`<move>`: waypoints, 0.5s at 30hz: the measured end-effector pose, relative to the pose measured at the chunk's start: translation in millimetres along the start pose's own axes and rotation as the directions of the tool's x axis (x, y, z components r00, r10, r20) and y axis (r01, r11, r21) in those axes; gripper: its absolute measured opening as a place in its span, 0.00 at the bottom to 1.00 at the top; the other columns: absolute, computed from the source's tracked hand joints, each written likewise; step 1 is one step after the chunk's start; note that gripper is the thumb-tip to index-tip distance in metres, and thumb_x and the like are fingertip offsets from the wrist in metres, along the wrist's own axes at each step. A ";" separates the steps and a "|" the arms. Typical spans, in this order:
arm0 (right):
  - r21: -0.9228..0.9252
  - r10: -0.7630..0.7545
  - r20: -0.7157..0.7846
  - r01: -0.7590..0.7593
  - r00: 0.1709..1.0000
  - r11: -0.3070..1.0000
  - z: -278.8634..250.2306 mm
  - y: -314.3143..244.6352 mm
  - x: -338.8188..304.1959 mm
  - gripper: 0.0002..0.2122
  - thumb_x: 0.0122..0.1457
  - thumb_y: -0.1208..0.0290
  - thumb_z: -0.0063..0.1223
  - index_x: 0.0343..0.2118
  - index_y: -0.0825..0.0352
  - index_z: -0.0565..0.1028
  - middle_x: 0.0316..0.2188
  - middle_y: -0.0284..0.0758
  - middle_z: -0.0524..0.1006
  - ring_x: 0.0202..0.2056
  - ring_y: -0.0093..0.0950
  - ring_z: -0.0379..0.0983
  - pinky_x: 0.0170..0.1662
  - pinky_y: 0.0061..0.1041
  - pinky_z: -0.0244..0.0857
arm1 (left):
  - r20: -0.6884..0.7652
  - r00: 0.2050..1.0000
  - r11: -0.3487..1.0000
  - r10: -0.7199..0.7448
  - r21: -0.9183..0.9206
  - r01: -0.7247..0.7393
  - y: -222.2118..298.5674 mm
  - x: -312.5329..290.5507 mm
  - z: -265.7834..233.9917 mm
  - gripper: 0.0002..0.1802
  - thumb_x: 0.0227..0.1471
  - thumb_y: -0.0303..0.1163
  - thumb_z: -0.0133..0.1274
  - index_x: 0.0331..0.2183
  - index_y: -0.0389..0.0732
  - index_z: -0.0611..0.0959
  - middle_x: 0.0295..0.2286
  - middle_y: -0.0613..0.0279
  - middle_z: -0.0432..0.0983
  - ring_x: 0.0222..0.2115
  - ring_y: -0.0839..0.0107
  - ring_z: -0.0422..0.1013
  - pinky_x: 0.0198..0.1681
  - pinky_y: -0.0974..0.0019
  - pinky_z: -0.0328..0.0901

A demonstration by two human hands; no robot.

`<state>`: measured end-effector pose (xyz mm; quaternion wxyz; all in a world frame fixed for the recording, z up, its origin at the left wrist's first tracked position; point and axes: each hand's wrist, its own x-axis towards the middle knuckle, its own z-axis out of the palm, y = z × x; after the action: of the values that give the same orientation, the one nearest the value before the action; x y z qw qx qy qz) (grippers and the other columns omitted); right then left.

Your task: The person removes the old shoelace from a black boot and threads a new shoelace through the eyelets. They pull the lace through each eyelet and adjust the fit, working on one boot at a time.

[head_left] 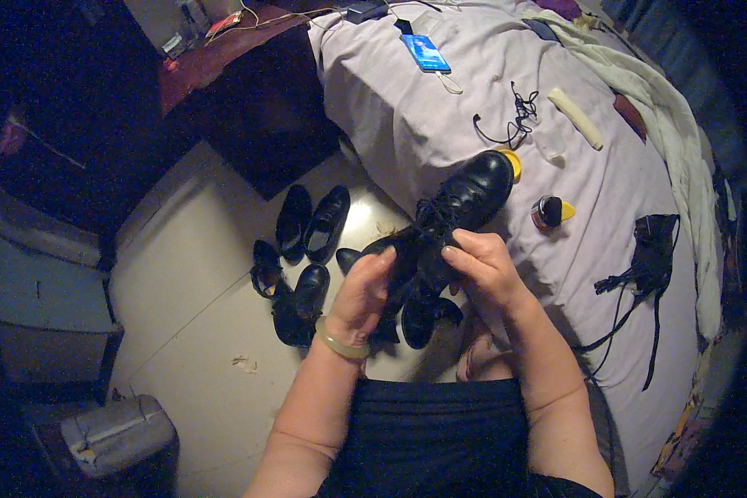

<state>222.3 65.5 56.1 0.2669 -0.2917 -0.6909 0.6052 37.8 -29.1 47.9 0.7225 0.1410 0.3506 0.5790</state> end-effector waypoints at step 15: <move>-0.282 -0.243 0.309 0.333 0.920 0.900 13.1 -24.9 -1.2 0.14 0.57 0.68 0.50 0.19 0.68 0.63 0.15 0.41 0.64 0.19 0.43 0.66 0.22 0.36 0.58 | 0.043 0.987 0.875 0.157 -0.470 -0.119 -20.8 24.3 -21.6 0.25 0.51 0.41 0.49 0.45 0.33 0.75 0.43 0.52 0.75 0.46 0.57 0.70 0.55 0.54 0.59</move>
<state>211.7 53.4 79.1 0.2065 -0.1421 -0.8473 0.4682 40.7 -16.8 11.4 0.7054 0.0112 0.1612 0.6901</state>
